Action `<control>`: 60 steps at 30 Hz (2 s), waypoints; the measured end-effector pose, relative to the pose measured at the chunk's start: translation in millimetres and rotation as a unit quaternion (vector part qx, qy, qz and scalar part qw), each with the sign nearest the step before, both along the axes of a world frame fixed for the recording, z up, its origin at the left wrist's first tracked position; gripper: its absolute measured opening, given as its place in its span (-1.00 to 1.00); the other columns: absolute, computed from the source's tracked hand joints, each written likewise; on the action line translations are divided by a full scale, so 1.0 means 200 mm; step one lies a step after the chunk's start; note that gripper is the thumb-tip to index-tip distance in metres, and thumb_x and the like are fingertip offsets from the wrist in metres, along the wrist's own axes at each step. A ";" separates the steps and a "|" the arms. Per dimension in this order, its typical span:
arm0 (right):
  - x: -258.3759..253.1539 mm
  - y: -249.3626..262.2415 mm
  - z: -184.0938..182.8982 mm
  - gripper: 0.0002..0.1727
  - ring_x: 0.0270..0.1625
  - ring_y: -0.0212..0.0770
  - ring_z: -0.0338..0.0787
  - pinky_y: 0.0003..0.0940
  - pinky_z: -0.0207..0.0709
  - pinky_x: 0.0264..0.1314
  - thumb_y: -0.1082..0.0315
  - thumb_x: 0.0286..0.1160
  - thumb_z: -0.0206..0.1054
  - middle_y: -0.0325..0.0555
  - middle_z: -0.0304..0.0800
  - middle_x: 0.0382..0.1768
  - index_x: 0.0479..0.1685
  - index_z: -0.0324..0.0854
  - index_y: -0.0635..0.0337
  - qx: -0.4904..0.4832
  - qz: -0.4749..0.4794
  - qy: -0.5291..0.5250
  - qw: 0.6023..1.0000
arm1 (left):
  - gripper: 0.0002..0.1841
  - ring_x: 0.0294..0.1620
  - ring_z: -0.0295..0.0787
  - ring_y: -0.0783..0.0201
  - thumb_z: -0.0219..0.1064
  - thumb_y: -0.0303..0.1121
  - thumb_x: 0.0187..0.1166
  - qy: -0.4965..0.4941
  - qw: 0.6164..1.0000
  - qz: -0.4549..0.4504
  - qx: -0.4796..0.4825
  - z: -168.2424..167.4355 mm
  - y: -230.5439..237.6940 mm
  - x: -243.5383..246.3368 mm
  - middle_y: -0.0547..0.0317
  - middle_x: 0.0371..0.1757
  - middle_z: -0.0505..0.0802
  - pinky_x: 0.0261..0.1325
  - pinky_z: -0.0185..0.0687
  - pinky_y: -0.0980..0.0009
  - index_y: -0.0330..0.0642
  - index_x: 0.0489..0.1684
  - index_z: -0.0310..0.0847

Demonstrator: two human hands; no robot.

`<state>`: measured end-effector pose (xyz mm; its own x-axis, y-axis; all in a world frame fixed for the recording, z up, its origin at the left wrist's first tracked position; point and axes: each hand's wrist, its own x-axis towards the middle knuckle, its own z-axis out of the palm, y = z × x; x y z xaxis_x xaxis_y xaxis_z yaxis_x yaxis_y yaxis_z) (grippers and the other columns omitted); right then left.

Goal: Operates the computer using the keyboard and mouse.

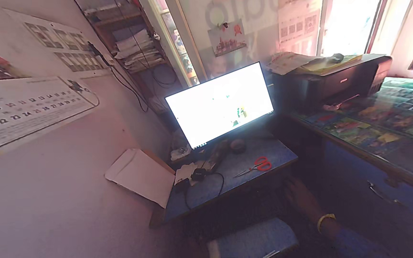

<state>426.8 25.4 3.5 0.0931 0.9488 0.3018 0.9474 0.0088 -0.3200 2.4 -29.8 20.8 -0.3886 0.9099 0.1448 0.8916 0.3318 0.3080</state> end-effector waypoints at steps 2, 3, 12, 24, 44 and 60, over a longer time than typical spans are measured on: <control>0.00 0.00 0.00 -0.45 0.70 0.05 0.47 -0.05 0.43 0.67 0.03 0.72 0.08 0.06 0.45 0.67 0.61 0.53 -0.01 -0.005 -0.001 0.000 1.000 | -0.37 0.64 0.48 -0.20 -0.04 -0.06 0.83 -0.003 1.000 -0.001 0.007 0.00 0.00 0.00 -0.41 0.60 0.53 0.67 0.37 0.02 -0.48 0.60 0.35; 0.01 0.01 0.00 -0.45 0.71 0.05 0.45 -0.05 0.41 0.67 0.03 0.72 0.07 0.06 0.44 0.68 0.62 0.52 -0.02 -0.010 0.000 0.001 1.000 | -0.38 0.63 0.49 -0.21 -0.03 -0.06 0.83 0.002 1.000 -0.001 0.013 -0.01 0.00 -0.01 -0.41 0.59 0.54 0.66 0.38 0.02 -0.48 0.58 0.36; 0.00 0.01 0.00 -0.45 0.72 0.03 0.43 -0.06 0.42 0.67 0.03 0.72 0.08 0.03 0.41 0.69 0.64 0.51 -0.05 -0.027 -0.004 0.008 1.000 | -0.42 0.52 0.58 -0.31 0.03 -0.09 0.80 0.030 0.999 -0.010 0.038 -0.17 0.05 -0.08 -0.52 0.47 0.60 0.52 0.52 -0.10 -0.53 0.43 0.46; 0.01 0.02 0.01 -0.46 0.71 0.02 0.44 -0.07 0.42 0.67 0.01 0.73 0.07 0.01 0.43 0.68 0.60 0.53 -0.04 -0.036 -0.004 0.012 0.999 | -0.43 0.50 0.61 -0.28 0.03 -0.07 0.80 0.033 0.998 -0.010 0.043 -0.17 0.05 -0.08 -0.48 0.42 0.64 0.52 0.52 -0.08 -0.49 0.43 0.48; -0.01 0.03 0.02 -0.44 0.72 0.04 0.42 -0.05 0.38 0.70 0.02 0.71 0.09 0.01 0.42 0.70 0.62 0.52 -0.01 -0.019 -0.005 0.026 0.999 | -0.37 0.59 0.53 -0.23 0.01 -0.03 0.79 0.024 0.999 -0.006 0.042 -0.09 0.03 -0.05 -0.43 0.52 0.60 0.63 0.42 -0.04 -0.49 0.54 0.42; -0.01 0.00 0.10 -0.39 0.63 0.20 0.51 0.13 0.46 0.61 -0.05 0.66 0.16 0.26 0.46 0.61 0.59 0.51 0.09 -0.094 -0.033 0.065 0.993 | -0.37 0.87 0.15 0.09 -0.02 0.25 0.69 0.112 0.891 -0.439 0.027 -0.08 0.10 0.64 0.32 0.83 0.37 0.85 -0.10 -0.21 0.42 0.76 0.33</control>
<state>424.7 25.3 22.6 0.1842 0.9776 0.1017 0.8947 -0.1239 -0.4291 130.9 -9.4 5.2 0.5132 0.8387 0.1821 0.8418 -0.5333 0.0838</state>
